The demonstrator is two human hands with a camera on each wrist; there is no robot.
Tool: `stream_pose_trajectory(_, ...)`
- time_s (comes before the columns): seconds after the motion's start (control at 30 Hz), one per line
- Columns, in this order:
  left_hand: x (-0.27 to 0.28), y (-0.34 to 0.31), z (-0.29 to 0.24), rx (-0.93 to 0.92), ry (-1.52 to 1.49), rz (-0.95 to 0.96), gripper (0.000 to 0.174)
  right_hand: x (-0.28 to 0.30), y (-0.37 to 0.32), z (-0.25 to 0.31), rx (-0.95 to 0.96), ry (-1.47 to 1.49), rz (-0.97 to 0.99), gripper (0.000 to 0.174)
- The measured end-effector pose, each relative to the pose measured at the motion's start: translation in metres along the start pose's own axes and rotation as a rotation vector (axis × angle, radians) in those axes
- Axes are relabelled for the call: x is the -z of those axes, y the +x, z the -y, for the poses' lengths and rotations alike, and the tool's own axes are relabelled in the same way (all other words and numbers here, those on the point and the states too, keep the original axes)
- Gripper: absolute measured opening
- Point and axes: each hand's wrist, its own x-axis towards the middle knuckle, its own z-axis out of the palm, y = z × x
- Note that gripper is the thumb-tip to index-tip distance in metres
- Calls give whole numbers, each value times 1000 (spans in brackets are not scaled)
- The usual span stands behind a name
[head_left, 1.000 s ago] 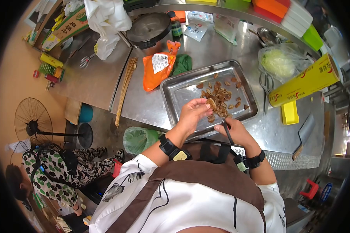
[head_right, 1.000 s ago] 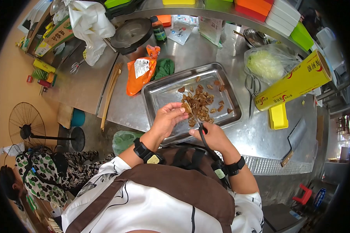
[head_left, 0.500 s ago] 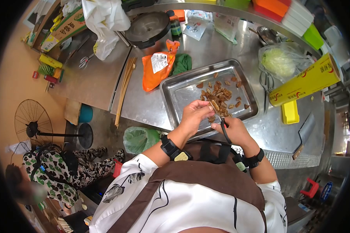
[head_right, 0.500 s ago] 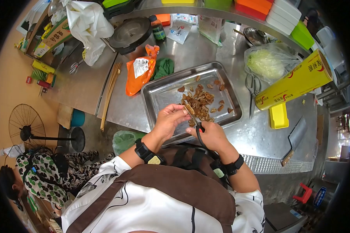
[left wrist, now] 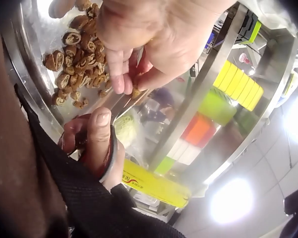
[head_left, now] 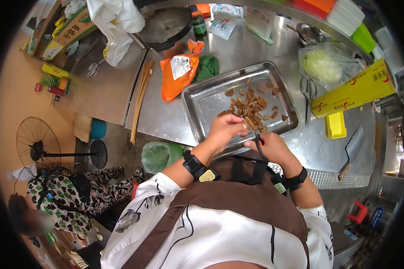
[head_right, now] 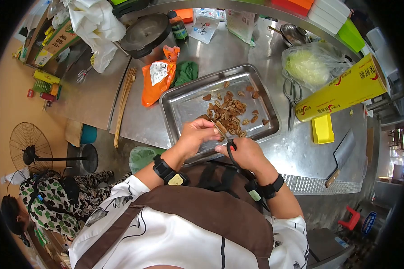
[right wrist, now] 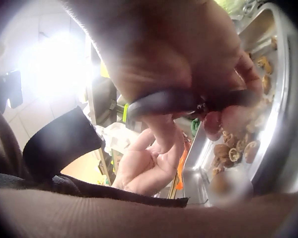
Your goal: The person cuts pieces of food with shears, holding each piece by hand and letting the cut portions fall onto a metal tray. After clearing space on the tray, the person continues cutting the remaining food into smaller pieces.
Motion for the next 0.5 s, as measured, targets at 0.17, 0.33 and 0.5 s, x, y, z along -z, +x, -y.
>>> stream_pose_trajectory(0.17,4,3,7,55,14,-4,11,-5,6,-7,-36,-1,57,63)
stream_pose_trajectory(0.33,2,11,9,130,7,-48,16,-8,12,-19,-53,55,70,58)
stream_pose_trajectory(0.5,15,33,8,-1,94,-47,28,-1,12,-22,-261,591,60,45)
